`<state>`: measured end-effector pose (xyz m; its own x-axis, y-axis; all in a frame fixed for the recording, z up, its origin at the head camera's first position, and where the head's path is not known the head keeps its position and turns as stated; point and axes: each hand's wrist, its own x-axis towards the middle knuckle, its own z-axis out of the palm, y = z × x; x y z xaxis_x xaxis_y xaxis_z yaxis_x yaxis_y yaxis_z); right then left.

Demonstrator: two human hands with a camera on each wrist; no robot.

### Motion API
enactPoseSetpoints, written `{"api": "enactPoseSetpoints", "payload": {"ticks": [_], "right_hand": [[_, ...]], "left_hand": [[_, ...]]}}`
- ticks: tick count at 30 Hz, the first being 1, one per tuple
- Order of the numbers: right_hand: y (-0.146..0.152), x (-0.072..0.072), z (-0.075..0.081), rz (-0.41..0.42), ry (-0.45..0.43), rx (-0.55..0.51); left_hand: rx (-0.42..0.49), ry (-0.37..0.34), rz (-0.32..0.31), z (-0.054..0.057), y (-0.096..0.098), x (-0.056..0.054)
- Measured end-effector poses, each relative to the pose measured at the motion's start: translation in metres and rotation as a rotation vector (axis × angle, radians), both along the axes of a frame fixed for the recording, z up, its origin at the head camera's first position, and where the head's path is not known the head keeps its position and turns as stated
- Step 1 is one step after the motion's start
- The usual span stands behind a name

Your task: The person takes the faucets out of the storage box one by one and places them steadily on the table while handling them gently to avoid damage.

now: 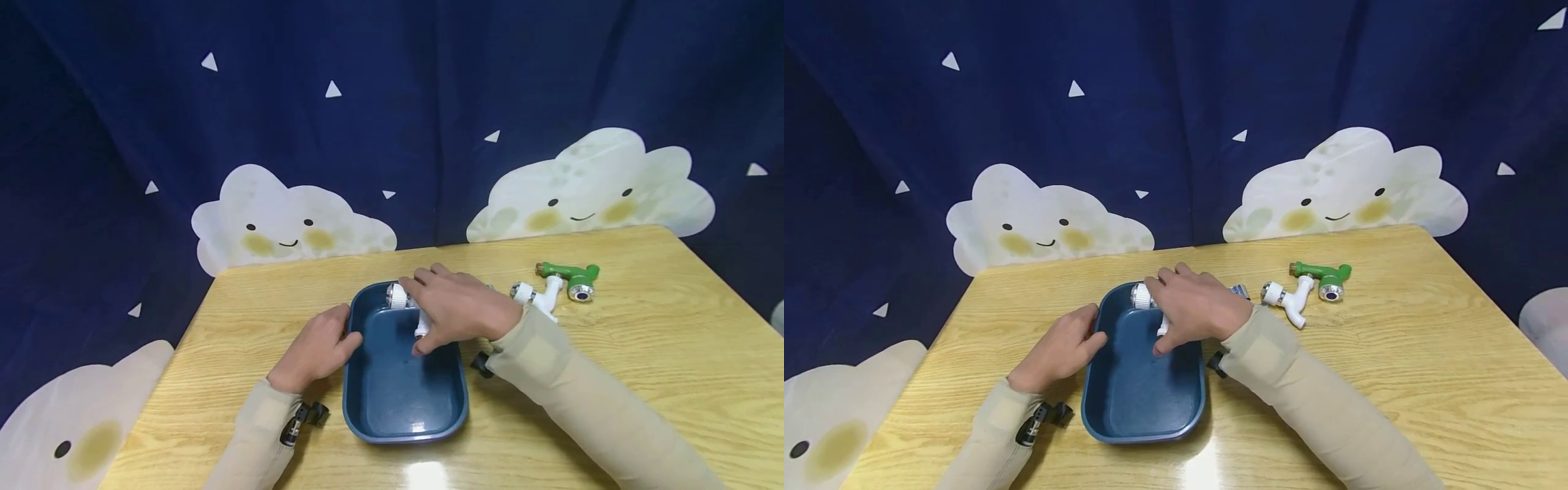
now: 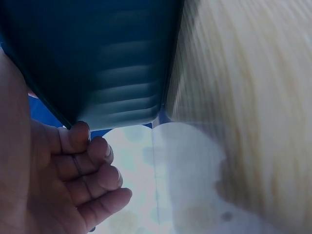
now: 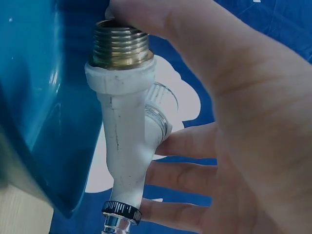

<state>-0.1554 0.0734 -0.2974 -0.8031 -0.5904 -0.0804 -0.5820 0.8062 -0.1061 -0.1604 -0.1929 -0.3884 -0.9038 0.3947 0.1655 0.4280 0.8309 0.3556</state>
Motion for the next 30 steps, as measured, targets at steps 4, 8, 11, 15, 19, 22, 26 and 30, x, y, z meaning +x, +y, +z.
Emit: {"api": "enactPoseSetpoints", "payload": {"ticks": [4,8,11,15,19,22,26,30], "right_hand": [[0.007,0.000,-0.001,0.004,0.010,-0.003],[0.012,0.000,-0.001,0.001,0.010,-0.004],[0.015,0.001,-0.001,-0.007,0.004,-0.012],[0.021,0.003,-0.002,-0.011,0.013,-0.029],[0.027,0.005,-0.004,-0.006,0.037,-0.049],[0.032,0.007,-0.005,-0.004,0.047,-0.062],[0.038,0.008,-0.007,-0.016,0.057,-0.068],[0.043,0.009,-0.010,-0.025,0.073,-0.064]], "left_hand": [[-0.002,-0.004,0.003,0.000,-0.001,0.000],[0.002,0.007,0.004,0.000,-0.002,-0.001],[0.001,0.012,0.001,-0.001,-0.002,-0.001],[0.008,0.014,-0.004,-0.001,-0.002,0.000],[0.016,0.010,-0.003,-0.001,-0.002,0.001],[0.015,0.008,-0.002,-0.001,-0.002,0.001],[0.013,0.005,-0.003,-0.001,-0.001,0.002],[0.020,-0.002,-0.002,0.000,0.000,0.003]]}}
